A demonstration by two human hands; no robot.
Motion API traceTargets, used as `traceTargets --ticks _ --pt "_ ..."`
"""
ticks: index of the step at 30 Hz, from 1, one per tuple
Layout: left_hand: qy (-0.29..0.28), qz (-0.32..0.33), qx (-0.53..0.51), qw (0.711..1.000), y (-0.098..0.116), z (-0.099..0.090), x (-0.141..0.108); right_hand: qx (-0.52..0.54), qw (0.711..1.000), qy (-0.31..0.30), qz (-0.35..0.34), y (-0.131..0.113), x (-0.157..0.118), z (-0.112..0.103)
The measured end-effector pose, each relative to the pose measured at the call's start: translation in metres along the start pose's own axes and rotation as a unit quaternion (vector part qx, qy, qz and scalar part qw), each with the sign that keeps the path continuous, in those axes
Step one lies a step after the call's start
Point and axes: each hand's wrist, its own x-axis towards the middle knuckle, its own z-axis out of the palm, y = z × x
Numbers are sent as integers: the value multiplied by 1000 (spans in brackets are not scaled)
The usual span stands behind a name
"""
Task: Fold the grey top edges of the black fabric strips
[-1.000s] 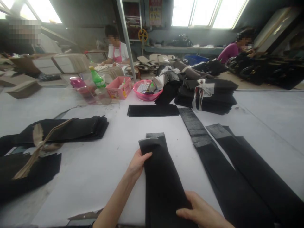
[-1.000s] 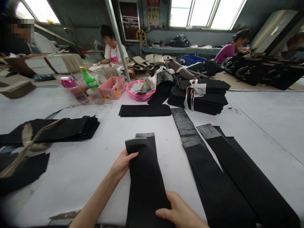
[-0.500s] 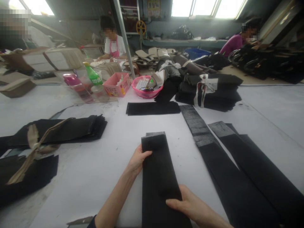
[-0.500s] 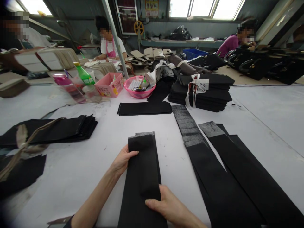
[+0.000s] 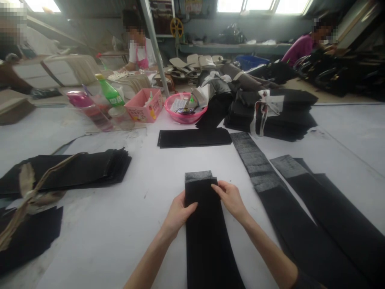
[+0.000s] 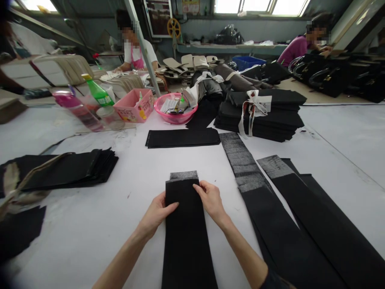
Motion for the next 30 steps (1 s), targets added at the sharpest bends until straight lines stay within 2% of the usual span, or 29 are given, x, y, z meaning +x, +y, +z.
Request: traceTargets --ticks 4,7,9,16,30 --pt "53 13 66 996 -4 -7 13 -117 992 33 -30 6 10 4" --pt "117 26 195 973 -8 -13 19 -162 984 56 -41 10 15 5" --pt "137 26 251 958 -10 -15 21 -167 983 68 -25 12 18 6" --pt "166 -21 285 944 -6 -18 27 -190 978 76 35 12 27 6" --pt "163 -78 305 935 -5 -21 37 -250 963 96 32 16 33 11"
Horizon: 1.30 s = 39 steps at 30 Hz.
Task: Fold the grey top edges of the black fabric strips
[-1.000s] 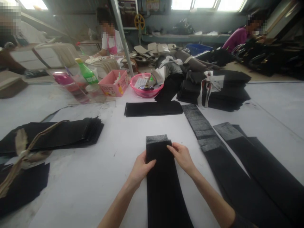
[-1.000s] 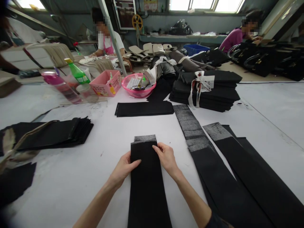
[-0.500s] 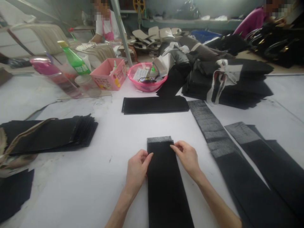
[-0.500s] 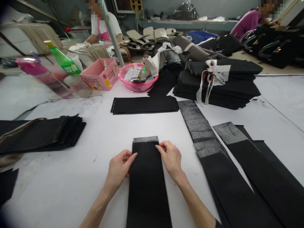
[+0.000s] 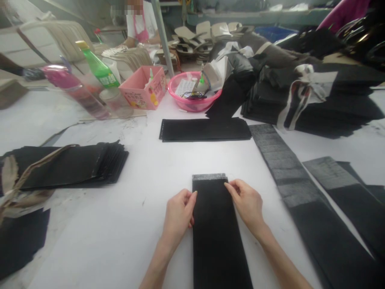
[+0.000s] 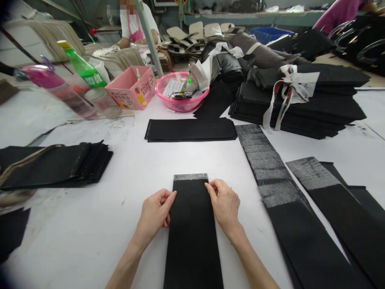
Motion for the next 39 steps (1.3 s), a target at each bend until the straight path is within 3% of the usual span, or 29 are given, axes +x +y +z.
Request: traceTargets --ticks 39 --pt "16 -30 25 999 3 2 5 -56 998 5 27 -7 3 4"
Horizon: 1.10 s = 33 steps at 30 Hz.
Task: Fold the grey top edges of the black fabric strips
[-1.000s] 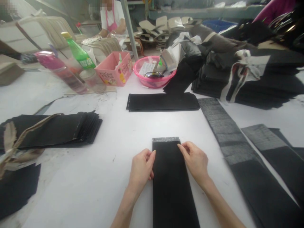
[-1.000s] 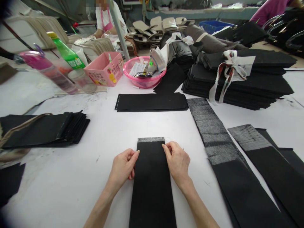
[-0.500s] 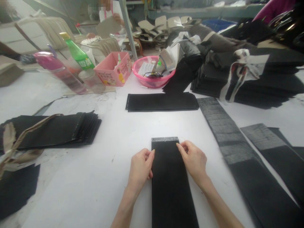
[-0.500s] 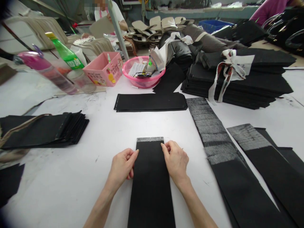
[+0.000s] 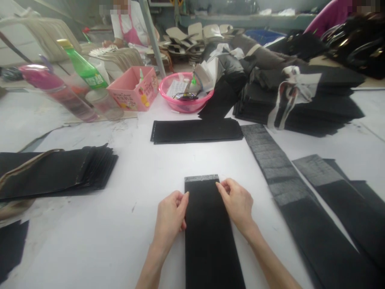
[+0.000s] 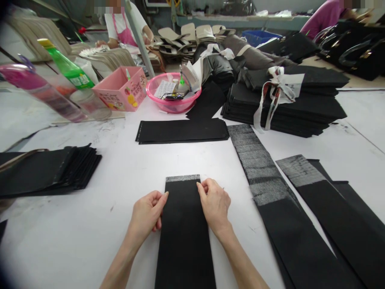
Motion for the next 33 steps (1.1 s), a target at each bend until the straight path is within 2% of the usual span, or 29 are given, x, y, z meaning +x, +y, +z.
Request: traceTargets --ticks 33 --pt "7 4 10 1000 1 0 -1 -5 999 -31 41 -2 4 -3"
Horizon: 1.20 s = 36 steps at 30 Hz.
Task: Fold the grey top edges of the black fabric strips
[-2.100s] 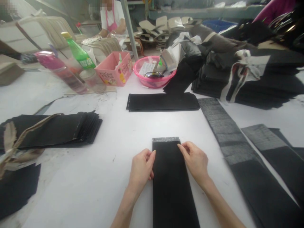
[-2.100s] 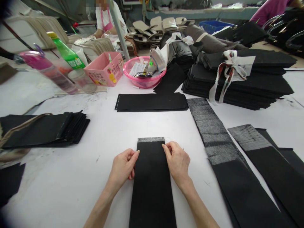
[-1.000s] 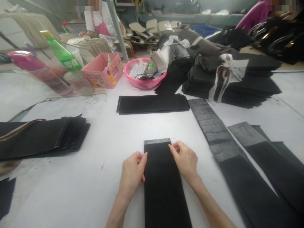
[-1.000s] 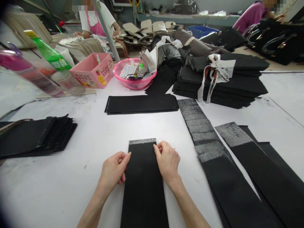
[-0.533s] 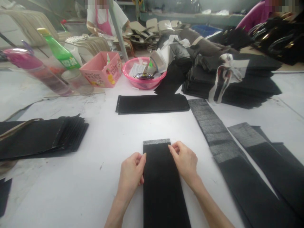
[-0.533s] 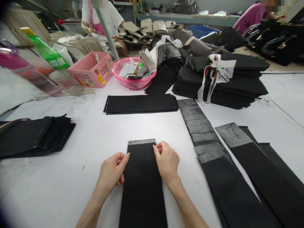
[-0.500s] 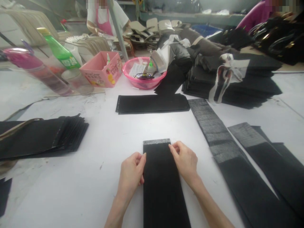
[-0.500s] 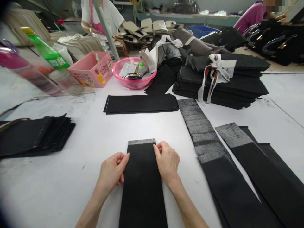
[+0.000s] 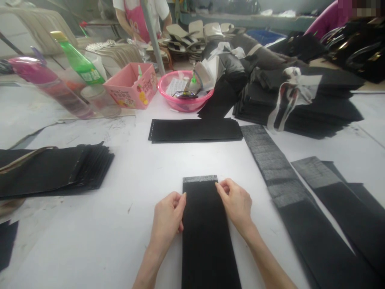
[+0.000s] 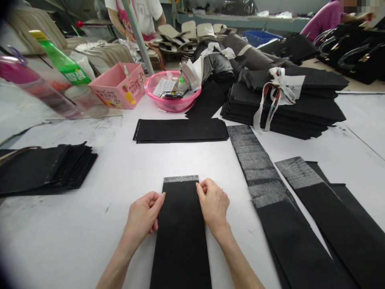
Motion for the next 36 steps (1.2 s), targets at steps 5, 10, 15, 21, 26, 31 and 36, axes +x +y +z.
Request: traceTargets --ticks 5,10,15,21,26,31,36 --pt "2 -5 4 1000 0 0 0 6 1000 -1 6 1 1 1" --pt "5 2 13 1000 -2 1 0 10 1000 -5 6 0 1 0" --pt "9 0 2 1000 -1 1 0 9 1000 -6 8 0 0 -1" --pt "9 0 -5 1000 0 1 0 8 1000 -4 2 0 1 0" --pt "14 8 3 1000 1 1 0 -4 1000 -9 10 -1 1 -1" --pt "16 13 7 1000 0 1 -1 -10 1000 -11 12 -3 1 -2" --pt "12 9 6 1000 1 1 0 -12 1000 -9 14 -4 1 -2"
